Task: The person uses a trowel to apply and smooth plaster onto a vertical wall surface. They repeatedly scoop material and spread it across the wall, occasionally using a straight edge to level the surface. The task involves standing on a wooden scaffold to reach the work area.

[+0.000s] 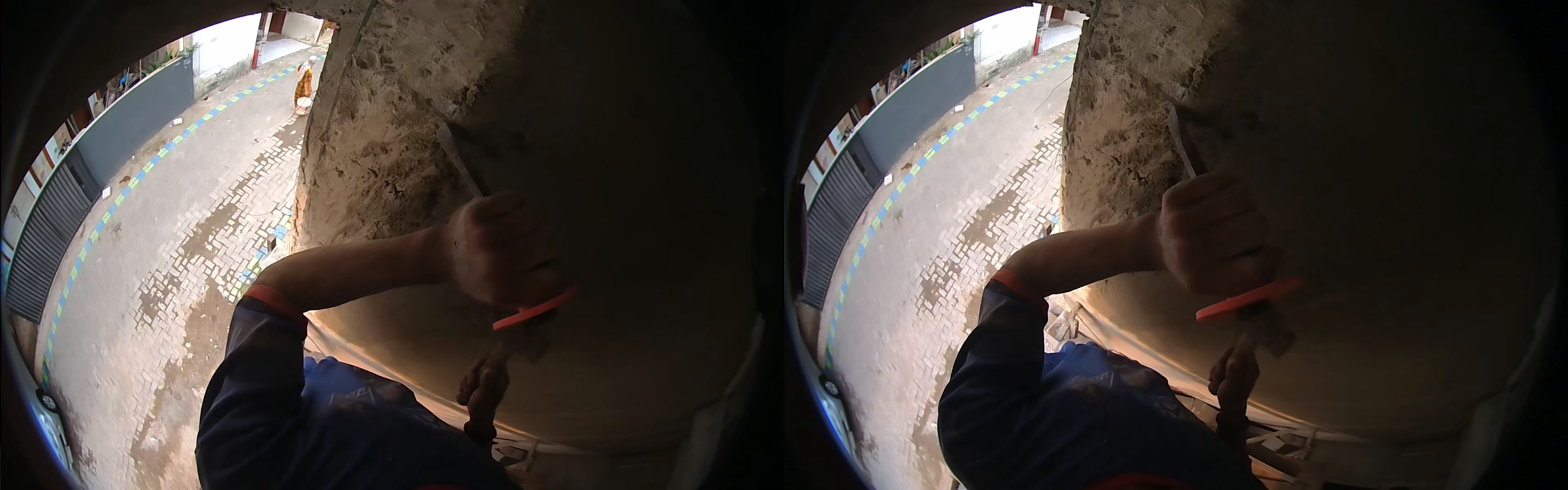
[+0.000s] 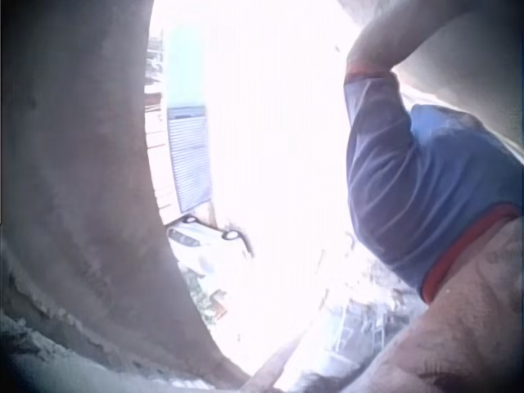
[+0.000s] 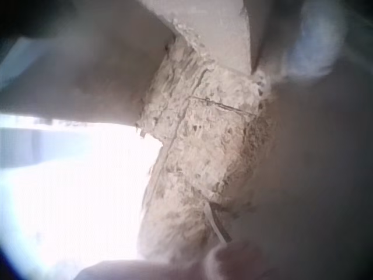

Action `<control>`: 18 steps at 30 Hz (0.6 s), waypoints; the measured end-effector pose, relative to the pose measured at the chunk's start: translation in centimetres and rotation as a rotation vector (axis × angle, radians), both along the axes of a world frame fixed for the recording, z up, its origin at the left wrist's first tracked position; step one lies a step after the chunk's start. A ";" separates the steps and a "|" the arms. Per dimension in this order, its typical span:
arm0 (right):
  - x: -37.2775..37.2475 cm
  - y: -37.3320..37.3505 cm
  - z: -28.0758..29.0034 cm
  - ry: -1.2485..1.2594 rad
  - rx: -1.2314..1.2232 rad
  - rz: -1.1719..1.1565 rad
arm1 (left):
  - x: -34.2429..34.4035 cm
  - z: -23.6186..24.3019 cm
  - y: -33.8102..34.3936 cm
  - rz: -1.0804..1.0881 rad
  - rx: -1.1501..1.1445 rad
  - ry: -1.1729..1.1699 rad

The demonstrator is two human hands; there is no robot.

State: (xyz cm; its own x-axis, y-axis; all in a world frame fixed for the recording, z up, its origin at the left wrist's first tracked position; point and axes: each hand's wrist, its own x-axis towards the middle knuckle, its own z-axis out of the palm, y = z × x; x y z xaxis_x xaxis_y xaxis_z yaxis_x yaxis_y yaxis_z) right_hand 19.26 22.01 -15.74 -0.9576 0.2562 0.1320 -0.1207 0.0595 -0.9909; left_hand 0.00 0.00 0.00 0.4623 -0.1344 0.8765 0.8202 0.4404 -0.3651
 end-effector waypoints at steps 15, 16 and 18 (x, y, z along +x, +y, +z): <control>-0.3 0.7 2.6 0.409 0.791 -0.186 | -0.2 -0.5 -2.4 -0.102 -0.017 0.048; -0.5 0.4 3.5 0.338 0.689 -0.148 | -0.7 -0.9 -2.2 -0.099 -0.019 0.039; -0.8 -3.2 7.9 0.546 0.572 0.005 | -1.0 -0.8 -2.1 -0.106 -0.007 0.053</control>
